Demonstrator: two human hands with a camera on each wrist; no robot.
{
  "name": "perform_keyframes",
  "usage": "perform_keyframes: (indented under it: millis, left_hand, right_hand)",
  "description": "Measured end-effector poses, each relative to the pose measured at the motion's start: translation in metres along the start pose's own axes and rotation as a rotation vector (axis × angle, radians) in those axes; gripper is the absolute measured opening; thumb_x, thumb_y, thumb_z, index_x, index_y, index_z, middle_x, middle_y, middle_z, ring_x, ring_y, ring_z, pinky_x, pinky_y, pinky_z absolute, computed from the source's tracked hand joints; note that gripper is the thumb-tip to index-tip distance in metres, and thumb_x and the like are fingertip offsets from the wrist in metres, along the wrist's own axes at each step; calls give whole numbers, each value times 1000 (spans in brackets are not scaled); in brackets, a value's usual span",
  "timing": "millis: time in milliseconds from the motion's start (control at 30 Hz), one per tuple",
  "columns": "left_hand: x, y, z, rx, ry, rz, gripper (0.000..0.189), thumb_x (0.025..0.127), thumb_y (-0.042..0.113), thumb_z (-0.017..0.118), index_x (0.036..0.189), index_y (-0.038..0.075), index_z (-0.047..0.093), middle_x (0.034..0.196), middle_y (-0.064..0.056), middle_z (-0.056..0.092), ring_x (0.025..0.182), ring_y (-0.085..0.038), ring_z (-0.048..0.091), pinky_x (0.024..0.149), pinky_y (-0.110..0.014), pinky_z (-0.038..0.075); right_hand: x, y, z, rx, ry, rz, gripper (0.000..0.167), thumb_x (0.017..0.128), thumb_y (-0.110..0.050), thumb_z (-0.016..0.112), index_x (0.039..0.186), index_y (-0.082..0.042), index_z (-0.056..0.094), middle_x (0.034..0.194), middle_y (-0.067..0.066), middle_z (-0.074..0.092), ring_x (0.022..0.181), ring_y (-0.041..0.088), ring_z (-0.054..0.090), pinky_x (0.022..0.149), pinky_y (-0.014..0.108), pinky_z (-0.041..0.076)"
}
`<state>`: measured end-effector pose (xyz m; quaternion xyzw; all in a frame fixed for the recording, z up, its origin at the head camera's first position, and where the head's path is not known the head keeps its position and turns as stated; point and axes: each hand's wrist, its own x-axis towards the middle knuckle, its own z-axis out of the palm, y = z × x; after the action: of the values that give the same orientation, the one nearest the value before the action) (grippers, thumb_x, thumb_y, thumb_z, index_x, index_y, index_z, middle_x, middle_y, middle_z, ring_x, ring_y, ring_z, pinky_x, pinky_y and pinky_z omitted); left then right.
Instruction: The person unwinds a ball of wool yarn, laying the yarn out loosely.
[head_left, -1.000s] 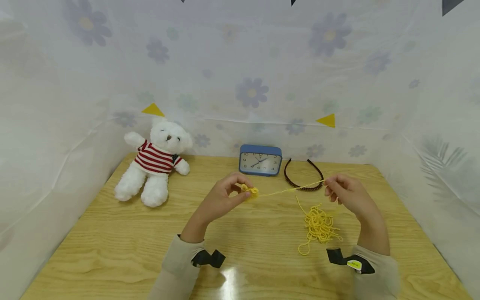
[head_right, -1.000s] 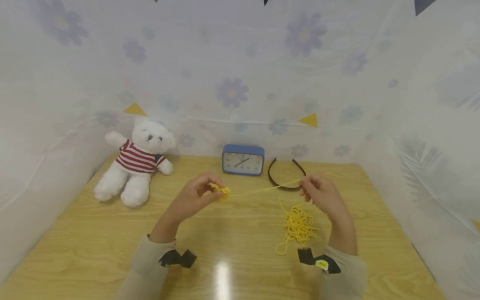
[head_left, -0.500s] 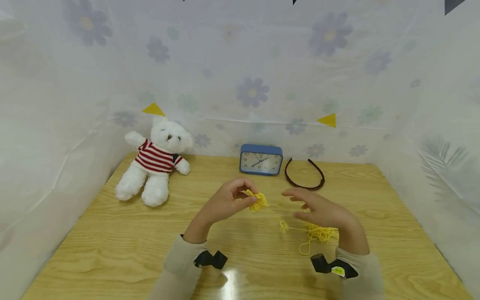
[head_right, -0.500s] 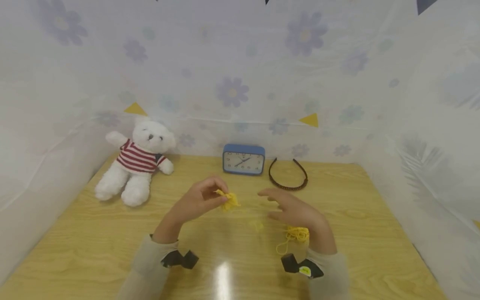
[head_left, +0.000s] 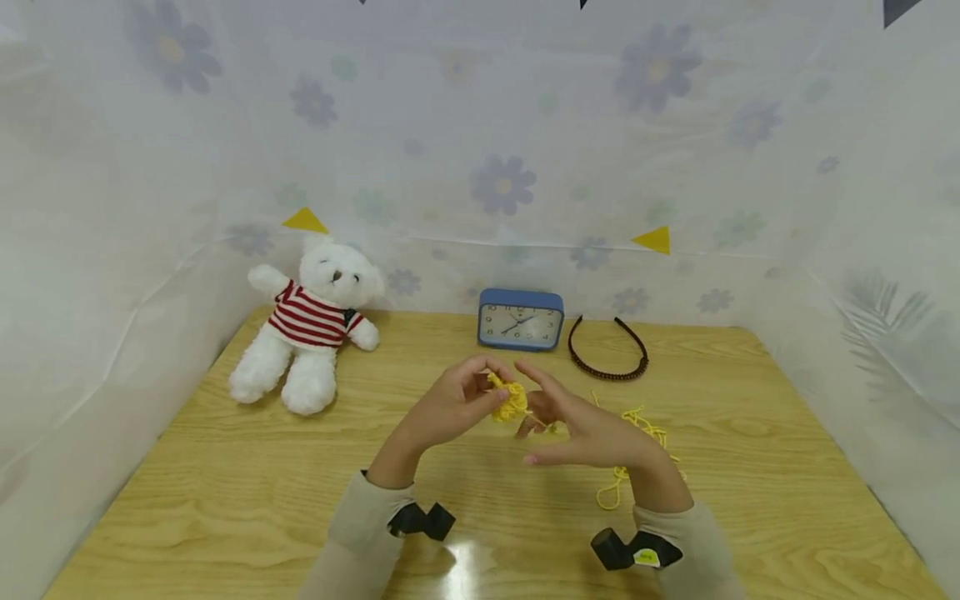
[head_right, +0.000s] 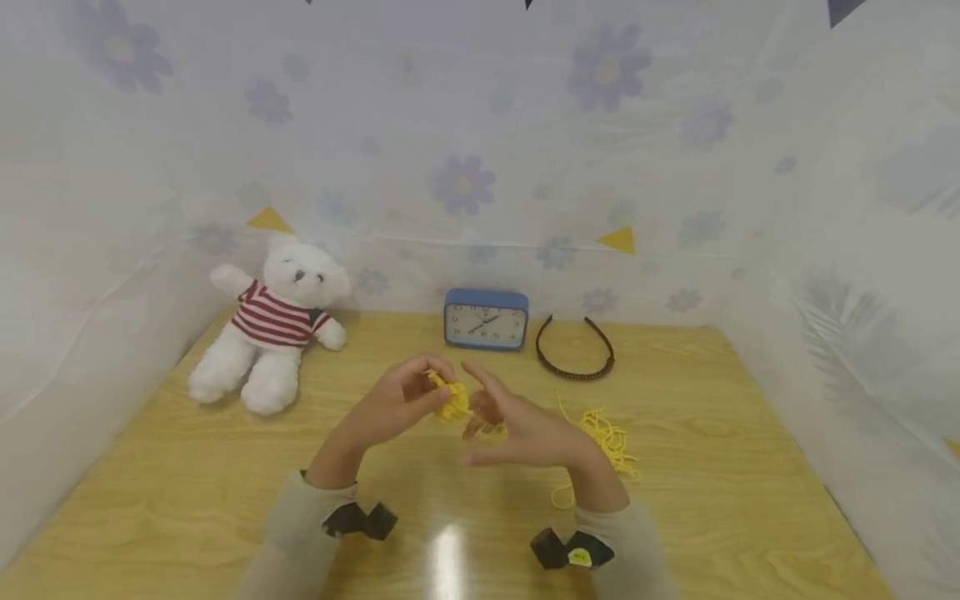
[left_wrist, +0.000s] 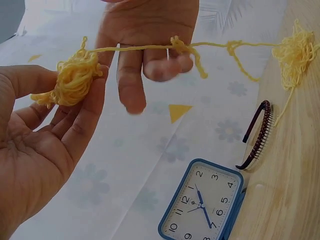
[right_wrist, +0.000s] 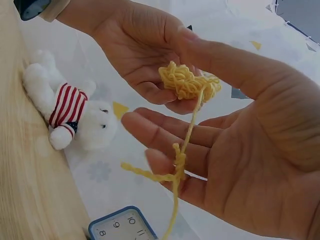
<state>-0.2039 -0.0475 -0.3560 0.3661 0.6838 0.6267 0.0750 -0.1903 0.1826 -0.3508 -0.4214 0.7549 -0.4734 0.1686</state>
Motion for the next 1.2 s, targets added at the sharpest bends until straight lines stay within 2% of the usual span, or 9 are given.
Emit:
perform_keyframes:
  millis: [133,233,333,433,600,667,833,1067,1200]
  left_hand:
    - [0,0,0,-29,24,14,14,97,1,49,111,-3,51,83,-9,51,58,-11,40,53,-24,38]
    - [1,0,-1,-65,27,22,16,97,1,49,112,-3,49,84,-10,53,61,-10,44,55,-24,40]
    - [1,1,-2,-80,28,28,18,96,0,50,114,-5,48,93,-13,53,70,-11,50,60,-26,45]
    - [0,2,-3,-86,24,23,22,96,-1,50,118,-5,48,99,-15,52,75,-11,53,62,-26,47]
    - [-1,3,-4,-53,-8,4,30,97,3,51,127,-2,49,103,-18,55,73,-11,54,61,-25,46]
    - [-1,3,-5,-32,-23,0,32,96,3,52,128,-3,49,108,-20,55,79,-12,56,64,-26,48]
    - [-1,2,-5,-4,-61,-1,35,95,0,52,128,-7,47,119,-23,52,100,-19,56,79,-29,51]
    - [1,1,-6,-4,-83,6,31,95,-3,50,126,-9,48,113,-23,54,94,-16,57,77,-38,53]
    - [0,-1,-9,24,-47,-11,30,95,-2,51,124,-7,51,110,-19,57,92,-15,58,76,-42,53]
  right_hand:
    - [1,-2,-1,47,3,2,72,94,-6,57,150,-2,12,84,5,63,55,11,49,51,25,43]
    - [-3,-6,-5,45,57,46,46,97,-9,53,138,6,38,68,-3,53,50,6,35,45,23,35]
    - [-10,-7,-12,60,127,9,21,98,-4,49,115,3,59,58,-1,41,45,10,31,40,26,33]
    - [-19,-6,-20,78,197,-82,23,97,6,44,102,-4,64,54,4,33,42,14,24,37,27,28]
    - [-33,-8,-32,103,341,-197,31,97,9,39,102,-10,63,55,4,31,44,16,22,39,29,24]
    - [-37,-9,-35,137,435,-226,30,99,6,38,102,-10,63,58,3,34,46,15,24,41,29,23]
    - [-45,-14,-42,380,724,-321,27,101,0,37,98,-3,63,63,0,44,52,16,26,47,28,17]
    - [-58,-19,-58,777,1111,-471,18,97,0,47,85,9,58,57,7,45,46,14,23,45,23,14]
    - [-64,-21,-65,887,1334,-499,17,94,-3,55,84,11,52,53,8,38,41,13,25,44,23,13]
